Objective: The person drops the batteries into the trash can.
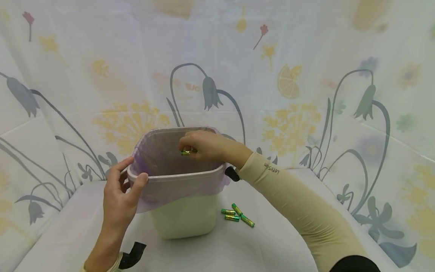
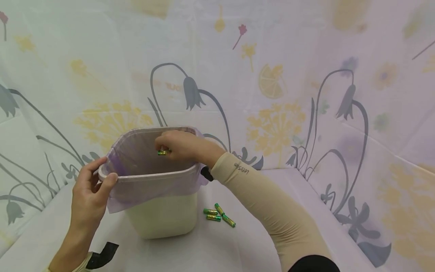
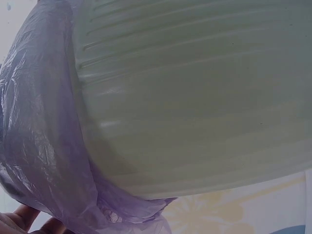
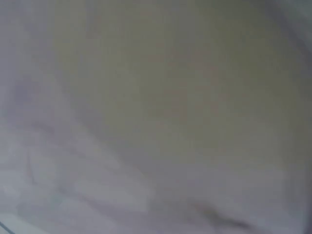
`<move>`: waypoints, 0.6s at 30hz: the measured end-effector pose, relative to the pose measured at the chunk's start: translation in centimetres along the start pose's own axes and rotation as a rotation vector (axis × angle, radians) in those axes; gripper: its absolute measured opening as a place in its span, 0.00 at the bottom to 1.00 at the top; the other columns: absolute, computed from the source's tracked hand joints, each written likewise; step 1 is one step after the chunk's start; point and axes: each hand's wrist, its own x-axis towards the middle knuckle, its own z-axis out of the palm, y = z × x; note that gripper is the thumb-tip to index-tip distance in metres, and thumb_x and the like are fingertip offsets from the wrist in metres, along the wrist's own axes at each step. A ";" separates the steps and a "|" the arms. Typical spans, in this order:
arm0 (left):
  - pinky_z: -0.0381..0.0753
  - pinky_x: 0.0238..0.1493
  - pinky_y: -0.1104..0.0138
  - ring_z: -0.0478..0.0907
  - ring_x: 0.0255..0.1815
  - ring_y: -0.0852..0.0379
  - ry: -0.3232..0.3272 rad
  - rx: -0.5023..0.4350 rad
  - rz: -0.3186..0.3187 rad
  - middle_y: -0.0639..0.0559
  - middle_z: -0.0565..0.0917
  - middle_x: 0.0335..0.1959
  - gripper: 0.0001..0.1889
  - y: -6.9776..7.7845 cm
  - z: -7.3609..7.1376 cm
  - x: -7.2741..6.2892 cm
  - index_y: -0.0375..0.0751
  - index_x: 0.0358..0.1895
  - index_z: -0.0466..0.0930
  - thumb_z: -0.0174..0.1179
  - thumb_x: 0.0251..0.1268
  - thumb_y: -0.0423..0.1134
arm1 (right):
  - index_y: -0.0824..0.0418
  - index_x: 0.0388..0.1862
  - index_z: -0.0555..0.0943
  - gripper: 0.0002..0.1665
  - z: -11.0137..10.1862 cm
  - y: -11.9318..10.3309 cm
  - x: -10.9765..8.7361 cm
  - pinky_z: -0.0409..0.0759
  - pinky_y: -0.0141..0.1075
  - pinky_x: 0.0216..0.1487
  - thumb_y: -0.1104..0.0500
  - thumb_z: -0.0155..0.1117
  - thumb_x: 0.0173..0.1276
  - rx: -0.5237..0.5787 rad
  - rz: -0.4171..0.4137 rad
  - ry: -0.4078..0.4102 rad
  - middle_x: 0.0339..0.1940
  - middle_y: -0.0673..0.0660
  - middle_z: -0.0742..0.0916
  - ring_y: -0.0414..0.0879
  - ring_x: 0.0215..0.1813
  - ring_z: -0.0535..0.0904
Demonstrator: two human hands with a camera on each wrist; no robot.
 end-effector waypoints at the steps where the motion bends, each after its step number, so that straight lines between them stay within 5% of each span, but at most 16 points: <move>1: 0.71 0.46 0.76 0.75 0.52 0.58 -0.001 -0.002 0.001 0.57 0.72 0.58 0.27 0.0 0.0 0.0 0.41 0.65 0.70 0.61 0.60 0.32 | 0.55 0.46 0.81 0.14 0.1 0.0 0.0 0.72 0.29 0.45 0.67 0.59 0.63 0.005 0.005 -0.002 0.40 0.48 0.81 0.39 0.42 0.74; 18: 0.72 0.45 0.77 0.74 0.53 0.59 -0.005 -0.002 -0.005 0.57 0.71 0.59 0.27 0.0 0.0 0.0 0.41 0.65 0.69 0.61 0.61 0.32 | 0.55 0.46 0.80 0.13 0.4 -0.5 0.5 0.71 0.29 0.46 0.66 0.61 0.63 0.013 -0.006 -0.003 0.40 0.48 0.81 0.39 0.42 0.74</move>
